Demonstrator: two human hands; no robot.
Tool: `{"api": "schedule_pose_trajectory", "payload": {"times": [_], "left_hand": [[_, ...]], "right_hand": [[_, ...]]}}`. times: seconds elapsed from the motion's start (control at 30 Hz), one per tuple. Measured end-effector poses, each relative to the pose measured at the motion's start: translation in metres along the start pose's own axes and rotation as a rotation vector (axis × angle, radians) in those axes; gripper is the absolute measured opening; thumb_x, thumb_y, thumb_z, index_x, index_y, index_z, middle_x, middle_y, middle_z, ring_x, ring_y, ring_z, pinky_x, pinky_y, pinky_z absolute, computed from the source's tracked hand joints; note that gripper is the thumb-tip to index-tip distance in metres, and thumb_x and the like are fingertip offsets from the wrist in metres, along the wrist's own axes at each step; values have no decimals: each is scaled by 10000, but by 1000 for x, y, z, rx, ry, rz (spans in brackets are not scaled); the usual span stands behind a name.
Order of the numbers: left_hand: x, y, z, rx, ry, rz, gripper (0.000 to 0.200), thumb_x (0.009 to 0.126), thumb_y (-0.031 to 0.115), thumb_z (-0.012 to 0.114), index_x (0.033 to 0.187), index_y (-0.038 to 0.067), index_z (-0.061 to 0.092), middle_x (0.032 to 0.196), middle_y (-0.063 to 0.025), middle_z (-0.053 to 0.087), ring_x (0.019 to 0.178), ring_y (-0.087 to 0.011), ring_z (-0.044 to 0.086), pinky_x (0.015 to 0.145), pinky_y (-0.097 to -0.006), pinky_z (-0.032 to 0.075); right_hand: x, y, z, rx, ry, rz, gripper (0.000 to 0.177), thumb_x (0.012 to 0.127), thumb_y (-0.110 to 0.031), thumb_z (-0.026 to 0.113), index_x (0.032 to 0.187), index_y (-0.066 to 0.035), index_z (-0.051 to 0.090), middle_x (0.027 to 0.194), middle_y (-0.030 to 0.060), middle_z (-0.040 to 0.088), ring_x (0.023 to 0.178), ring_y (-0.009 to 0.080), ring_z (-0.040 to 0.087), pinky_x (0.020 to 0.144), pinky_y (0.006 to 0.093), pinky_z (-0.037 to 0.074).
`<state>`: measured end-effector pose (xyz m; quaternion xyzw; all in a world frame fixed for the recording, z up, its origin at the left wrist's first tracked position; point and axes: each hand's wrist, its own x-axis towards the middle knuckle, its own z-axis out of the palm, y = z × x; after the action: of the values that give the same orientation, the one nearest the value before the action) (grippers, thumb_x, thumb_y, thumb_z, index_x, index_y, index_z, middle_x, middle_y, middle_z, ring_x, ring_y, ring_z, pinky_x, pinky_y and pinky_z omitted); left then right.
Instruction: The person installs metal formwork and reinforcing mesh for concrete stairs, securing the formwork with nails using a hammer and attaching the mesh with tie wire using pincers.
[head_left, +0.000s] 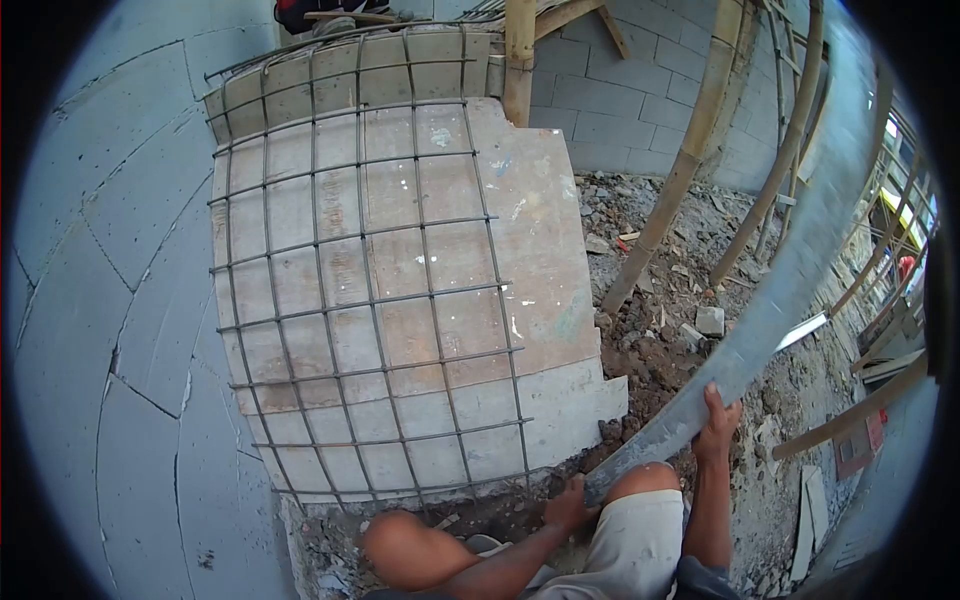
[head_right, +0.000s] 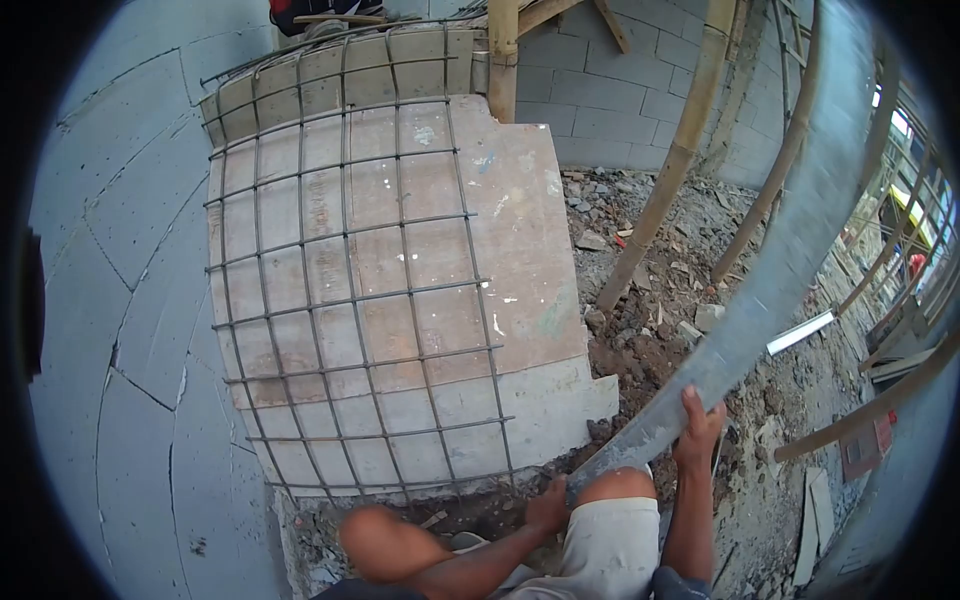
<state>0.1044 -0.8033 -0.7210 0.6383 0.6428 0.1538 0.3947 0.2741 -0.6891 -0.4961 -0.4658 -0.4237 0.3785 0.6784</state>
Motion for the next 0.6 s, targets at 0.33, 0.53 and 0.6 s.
{"api": "schedule_pose_trajectory", "payload": {"times": [0.33,0.53,0.6], "left_hand": [[-13,-28,21,27,-271,-202,903,772,595,704,1394,33,370,1214,-244,629,1060,-392,661,892,-516,529],[-4,-20,26,59,-212,-178,840,789,574,700,1364,42,398,1181,-241,637,1031,-377,666,875,-509,531],[2,-14,29,72,-187,-183,819,794,568,699,1353,46,407,1170,-240,640,1022,-372,668,869,-507,531]], "right_hand": [[-21,73,112,-512,-368,-114,462,838,-263,742,1153,42,597,954,173,710,880,261,686,808,379,529],[-49,138,132,-505,-386,-59,410,822,-193,724,1133,40,594,945,179,701,871,257,679,803,370,520],[-54,143,139,-460,-403,-21,373,826,-177,716,1098,44,589,900,181,700,831,258,683,775,373,522]]}}
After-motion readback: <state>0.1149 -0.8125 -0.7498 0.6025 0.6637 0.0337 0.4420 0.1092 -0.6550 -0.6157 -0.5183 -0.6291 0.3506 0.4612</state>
